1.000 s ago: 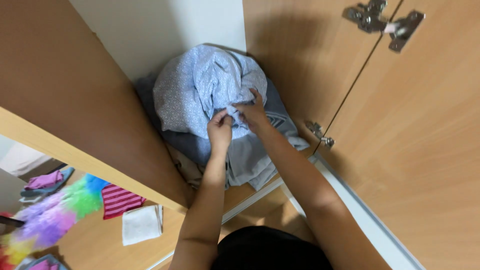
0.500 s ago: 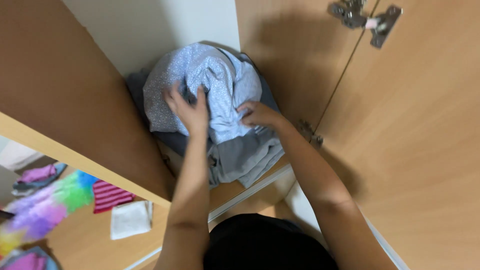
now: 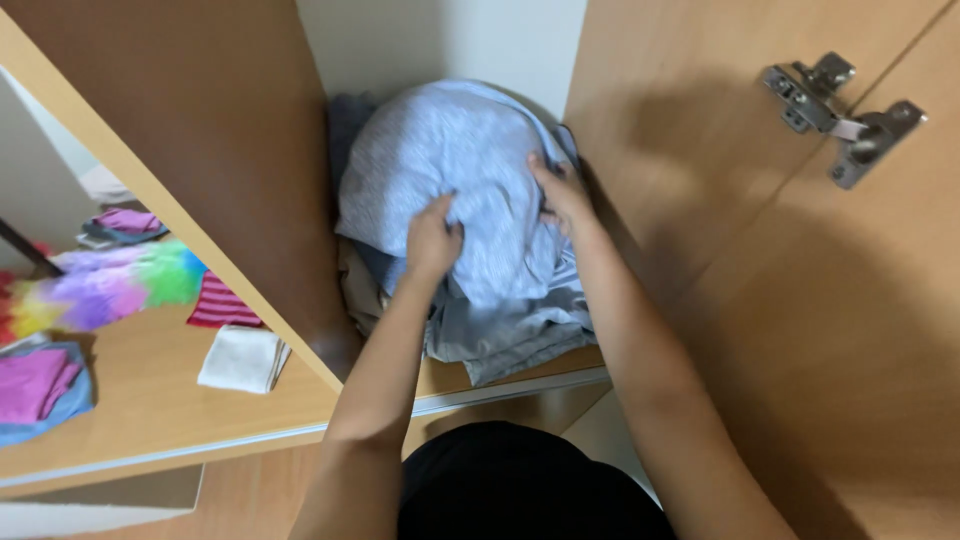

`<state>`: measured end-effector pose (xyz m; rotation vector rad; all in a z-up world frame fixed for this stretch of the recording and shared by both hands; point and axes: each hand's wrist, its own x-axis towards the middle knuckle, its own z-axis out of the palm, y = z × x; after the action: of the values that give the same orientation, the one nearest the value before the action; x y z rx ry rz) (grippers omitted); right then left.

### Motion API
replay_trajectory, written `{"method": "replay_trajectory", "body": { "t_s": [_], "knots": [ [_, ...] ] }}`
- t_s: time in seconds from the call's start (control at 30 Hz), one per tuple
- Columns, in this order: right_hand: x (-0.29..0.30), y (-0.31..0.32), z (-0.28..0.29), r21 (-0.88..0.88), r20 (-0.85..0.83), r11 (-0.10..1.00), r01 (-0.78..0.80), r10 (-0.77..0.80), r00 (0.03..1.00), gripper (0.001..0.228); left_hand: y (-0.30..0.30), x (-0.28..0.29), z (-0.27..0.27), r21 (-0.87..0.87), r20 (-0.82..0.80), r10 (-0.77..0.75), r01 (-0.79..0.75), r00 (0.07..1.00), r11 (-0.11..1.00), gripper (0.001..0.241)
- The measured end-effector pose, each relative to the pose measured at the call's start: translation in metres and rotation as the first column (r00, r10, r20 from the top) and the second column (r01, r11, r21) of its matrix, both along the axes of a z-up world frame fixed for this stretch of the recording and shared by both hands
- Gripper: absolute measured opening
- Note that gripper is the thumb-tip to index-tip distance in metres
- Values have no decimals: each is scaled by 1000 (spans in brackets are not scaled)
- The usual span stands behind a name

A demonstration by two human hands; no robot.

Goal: The person mops the tiled floor of a bedroom using a spray bottle and a flat mop, moving around a bed and a chair. They then open a wardrobe, take out a folded blue patterned cloth, place it on the bed, and close the wardrobe.

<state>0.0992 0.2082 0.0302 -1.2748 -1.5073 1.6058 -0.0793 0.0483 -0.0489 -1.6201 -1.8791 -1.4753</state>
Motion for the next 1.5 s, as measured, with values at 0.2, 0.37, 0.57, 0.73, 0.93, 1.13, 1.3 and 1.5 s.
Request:
{"method": "replay_trajectory", "body": {
  "t_s": [0.2, 0.37, 0.57, 0.73, 0.93, 1.13, 1.3, 1.5],
  "knots": [
    [-9, -4, -40, 255, -76, 965, -66, 88, 993, 107, -54, 15, 76, -440, 279, -217, 326, 935, 837, 41],
    [-5, -25, -62, 313, -98, 950, -3, 35, 995, 111, -14, -27, 110, -113, 615, -127, 246, 778, 963, 41],
    [42, -23, -78, 384, 159, 915, -126, 69, 985, 117, 26, -26, 86, -159, 586, 60, 42, 808, 986, 85],
    [66, -64, -11, 91, 446, 990, -108, 57, 893, 127, 32, -23, 56, -304, 516, 188, -27, 836, 952, 121],
    [62, -84, -35, -289, -289, 950, -121, 34, 957, 121, 23, -20, 84, -588, 401, 321, -28, 858, 808, 131],
    [38, -97, -68, -314, -484, 949, 9, -168, 859, 108, 10, 9, 70, -653, 417, 170, 164, 893, 740, 118],
    [19, -123, -70, 116, -494, 920, 375, -274, 825, 91, -10, 4, 28, -387, 587, -26, 309, 809, 869, 101],
    [6, -168, 0, 249, -552, 748, 616, -412, 724, 68, -58, 15, 73, -193, 771, -167, 475, 615, 859, 89]
  ]
}}
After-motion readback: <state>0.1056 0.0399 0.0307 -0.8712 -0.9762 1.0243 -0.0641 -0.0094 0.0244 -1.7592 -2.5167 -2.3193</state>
